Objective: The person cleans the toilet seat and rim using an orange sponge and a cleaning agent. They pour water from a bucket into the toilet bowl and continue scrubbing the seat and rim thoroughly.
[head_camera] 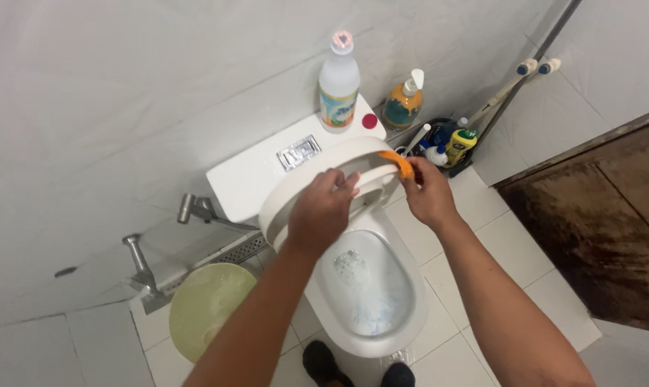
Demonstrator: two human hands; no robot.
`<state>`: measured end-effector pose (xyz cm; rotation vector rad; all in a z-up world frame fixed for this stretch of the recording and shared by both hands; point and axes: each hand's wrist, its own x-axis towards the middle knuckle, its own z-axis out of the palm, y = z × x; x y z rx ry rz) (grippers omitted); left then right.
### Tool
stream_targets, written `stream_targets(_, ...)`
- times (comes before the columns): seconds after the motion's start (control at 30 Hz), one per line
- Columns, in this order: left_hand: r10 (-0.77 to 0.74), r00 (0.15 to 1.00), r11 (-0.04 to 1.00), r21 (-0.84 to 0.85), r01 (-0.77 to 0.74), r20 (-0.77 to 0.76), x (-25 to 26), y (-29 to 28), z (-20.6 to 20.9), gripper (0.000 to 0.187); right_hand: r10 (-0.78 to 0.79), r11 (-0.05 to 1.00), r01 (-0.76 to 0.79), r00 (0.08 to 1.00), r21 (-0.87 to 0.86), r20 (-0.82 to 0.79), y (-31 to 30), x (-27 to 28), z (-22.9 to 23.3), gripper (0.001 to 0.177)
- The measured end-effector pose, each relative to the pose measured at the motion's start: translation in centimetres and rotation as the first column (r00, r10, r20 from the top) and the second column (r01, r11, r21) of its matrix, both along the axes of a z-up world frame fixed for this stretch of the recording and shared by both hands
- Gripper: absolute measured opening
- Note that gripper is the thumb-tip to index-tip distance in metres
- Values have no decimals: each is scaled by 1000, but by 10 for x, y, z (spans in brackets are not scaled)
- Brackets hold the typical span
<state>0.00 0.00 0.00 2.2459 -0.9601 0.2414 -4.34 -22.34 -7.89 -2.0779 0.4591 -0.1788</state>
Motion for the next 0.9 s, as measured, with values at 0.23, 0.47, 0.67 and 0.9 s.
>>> stream_targets(0.23, -8, 1000, 997, -72, 8, 5, -7, 2, -4, 21, -102, 995, 102, 993, -5, -61, 3, -3, -3, 22)
stream_targets(0.47, -12, 997, 996, -86, 18, 74, -10, 6, -25, 19, 109, 981, -31, 909, -194, 403, 28, -15, 0, 26)
stream_targets(0.67, 30, 999, 996, -82, -27, 42, -21, 11, -33, 18, -81, 977, 143, 936, -160, 343, 21, -17, -62, 21)
stream_targets(0.9, 56, 992, 996, -75, -48, 111, -23, 8, -45, 20, -79, 955, 238, 779, -177, 622, 34, -31, -78, 32)
